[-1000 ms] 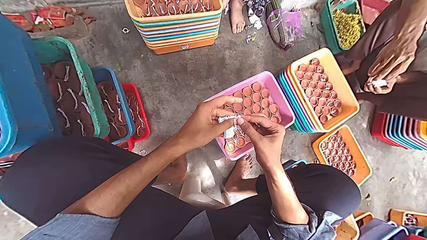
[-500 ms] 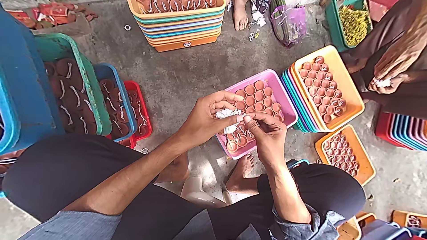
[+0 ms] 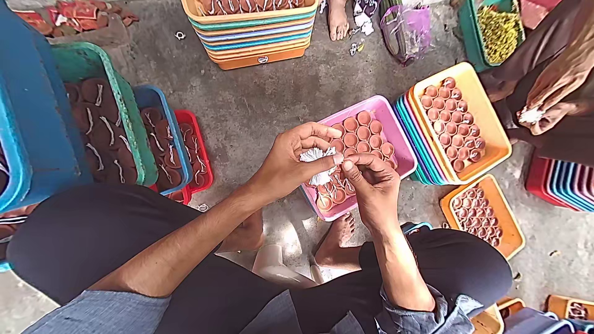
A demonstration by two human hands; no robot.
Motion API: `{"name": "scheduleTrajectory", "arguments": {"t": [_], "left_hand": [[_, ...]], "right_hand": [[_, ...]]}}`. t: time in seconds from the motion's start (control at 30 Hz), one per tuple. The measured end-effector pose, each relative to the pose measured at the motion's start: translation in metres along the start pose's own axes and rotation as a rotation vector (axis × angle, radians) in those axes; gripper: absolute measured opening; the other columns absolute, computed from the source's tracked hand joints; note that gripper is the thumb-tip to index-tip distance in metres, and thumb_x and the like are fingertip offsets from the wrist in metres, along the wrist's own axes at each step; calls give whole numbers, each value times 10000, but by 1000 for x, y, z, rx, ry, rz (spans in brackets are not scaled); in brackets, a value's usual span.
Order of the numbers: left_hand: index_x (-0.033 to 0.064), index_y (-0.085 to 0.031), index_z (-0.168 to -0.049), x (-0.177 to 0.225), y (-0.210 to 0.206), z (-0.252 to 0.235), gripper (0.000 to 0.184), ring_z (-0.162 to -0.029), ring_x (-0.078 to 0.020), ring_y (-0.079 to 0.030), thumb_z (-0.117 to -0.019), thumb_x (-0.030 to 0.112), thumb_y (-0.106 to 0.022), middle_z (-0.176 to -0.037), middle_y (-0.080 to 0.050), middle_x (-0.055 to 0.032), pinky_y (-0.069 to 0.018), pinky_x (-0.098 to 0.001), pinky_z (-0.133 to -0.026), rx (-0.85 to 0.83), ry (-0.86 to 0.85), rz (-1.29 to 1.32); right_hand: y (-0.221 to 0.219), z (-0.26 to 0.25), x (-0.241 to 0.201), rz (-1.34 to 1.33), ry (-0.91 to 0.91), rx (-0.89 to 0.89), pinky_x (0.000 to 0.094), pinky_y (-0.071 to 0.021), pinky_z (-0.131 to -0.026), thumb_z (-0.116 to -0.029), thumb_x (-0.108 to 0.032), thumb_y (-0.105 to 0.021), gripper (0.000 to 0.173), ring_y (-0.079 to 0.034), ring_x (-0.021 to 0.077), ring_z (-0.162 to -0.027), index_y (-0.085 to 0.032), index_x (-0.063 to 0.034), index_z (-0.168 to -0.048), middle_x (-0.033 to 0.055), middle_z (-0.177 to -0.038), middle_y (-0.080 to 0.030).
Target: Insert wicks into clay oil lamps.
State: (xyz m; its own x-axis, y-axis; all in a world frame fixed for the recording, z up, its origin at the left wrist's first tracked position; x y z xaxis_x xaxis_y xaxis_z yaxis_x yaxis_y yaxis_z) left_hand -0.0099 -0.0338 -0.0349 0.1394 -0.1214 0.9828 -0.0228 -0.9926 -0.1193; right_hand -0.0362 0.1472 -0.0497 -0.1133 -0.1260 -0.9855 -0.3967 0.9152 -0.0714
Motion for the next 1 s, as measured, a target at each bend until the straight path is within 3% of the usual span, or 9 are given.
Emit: {"name": "scheduleTrajectory", "arguments": {"t": [0.13, 0.53, 0.73, 1.0], "left_hand": [[-48, -606, -1270, 0, -1, 1, 477, -962, -197, -716, -839, -27, -808, -1026, -725, -114, -627, -313, -852, -8, -3, 16], [-43, -598, -1297, 1, -1, 2, 463, -942, -197, -719, -867, -48, -768, -1010, -731, -117, -621, -313, -848, -7, -1, 49], [-18, -607, -1298, 3, -4, 4, 491, -913, -184, -712, -843, -62, -786, -990, -723, -94, -625, -287, -777, -22, 17, 50], [-14, -607, -1279, 0, -5, 6, 466, -894, -201, -715, -849, -75, -775, -979, -720, -109, -633, -308, -769, -28, 33, 78]], "right_hand": [[0, 1, 0, 1, 16, 8, 282, -608, -751, -934, -34, -740, 104, -687, 131, -832, -744, -21, -1037, 73, -1003, -720], [3, 2, -6, -2, 142, 57, 255, -614, -743, -827, 19, -825, 166, -702, 123, -851, -775, -29, -978, 67, -971, -733], [2, 3, -11, 63, 243, 83, 274, -618, -756, -795, -3, -862, 179, -704, 154, -872, -783, -27, -954, 75, -948, -729], [4, 0, -6, 8, 125, 24, 270, -621, -731, -786, 6, -867, 184, -703, 147, -845, -785, -22, -948, 80, -944, -732]]}}
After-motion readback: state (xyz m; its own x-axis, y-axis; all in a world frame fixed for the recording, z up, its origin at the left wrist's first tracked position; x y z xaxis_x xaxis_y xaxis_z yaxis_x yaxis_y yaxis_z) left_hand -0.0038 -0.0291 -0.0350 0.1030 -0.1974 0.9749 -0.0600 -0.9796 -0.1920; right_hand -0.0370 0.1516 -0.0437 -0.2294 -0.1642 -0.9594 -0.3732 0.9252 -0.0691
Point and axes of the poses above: each hand's wrist, its own z-axis away from the middle knuckle, its own y-axis out of the back of the hand, x = y × z, the point moved 6 cm from there along -z, towards the middle knuckle
